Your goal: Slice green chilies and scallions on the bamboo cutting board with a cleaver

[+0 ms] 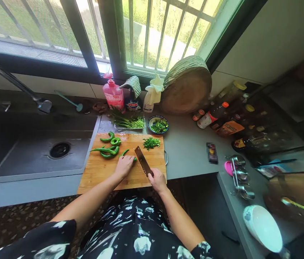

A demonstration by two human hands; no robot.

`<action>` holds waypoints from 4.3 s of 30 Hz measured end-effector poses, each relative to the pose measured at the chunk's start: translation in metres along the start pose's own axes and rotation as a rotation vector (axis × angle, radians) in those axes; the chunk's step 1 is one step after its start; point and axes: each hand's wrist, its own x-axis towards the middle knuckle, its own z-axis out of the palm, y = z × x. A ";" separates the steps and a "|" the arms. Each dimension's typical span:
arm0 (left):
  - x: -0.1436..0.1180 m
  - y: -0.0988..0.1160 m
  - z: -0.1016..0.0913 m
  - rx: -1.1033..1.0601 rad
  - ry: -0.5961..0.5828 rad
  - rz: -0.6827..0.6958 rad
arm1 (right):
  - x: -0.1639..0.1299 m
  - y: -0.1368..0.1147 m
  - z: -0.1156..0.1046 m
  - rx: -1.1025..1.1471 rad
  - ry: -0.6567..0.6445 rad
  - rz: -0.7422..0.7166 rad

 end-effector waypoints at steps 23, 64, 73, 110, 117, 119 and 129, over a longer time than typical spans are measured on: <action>-0.004 -0.116 -0.053 0.047 0.003 -0.194 | 0.009 -0.014 0.016 -0.078 0.025 0.103; -0.027 -0.082 -0.036 -0.015 0.122 -0.286 | 0.009 -0.016 0.013 -0.044 -0.005 0.112; 0.015 -0.042 -0.041 -0.009 -0.100 0.176 | 0.009 -0.013 0.014 -0.045 -0.008 0.117; 0.014 -0.072 -0.045 -0.093 0.016 -0.026 | 0.010 -0.010 0.018 -0.061 0.004 0.129; 0.033 -0.112 -0.037 0.055 -0.043 -0.272 | 0.009 -0.014 0.018 -0.081 -0.006 0.153; 0.030 -0.106 -0.035 0.004 -0.009 -0.244 | 0.009 -0.015 0.017 -0.085 -0.006 0.154; 0.047 -0.059 -0.046 -0.943 -0.244 -0.445 | 0.010 -0.014 0.016 -0.086 0.000 0.136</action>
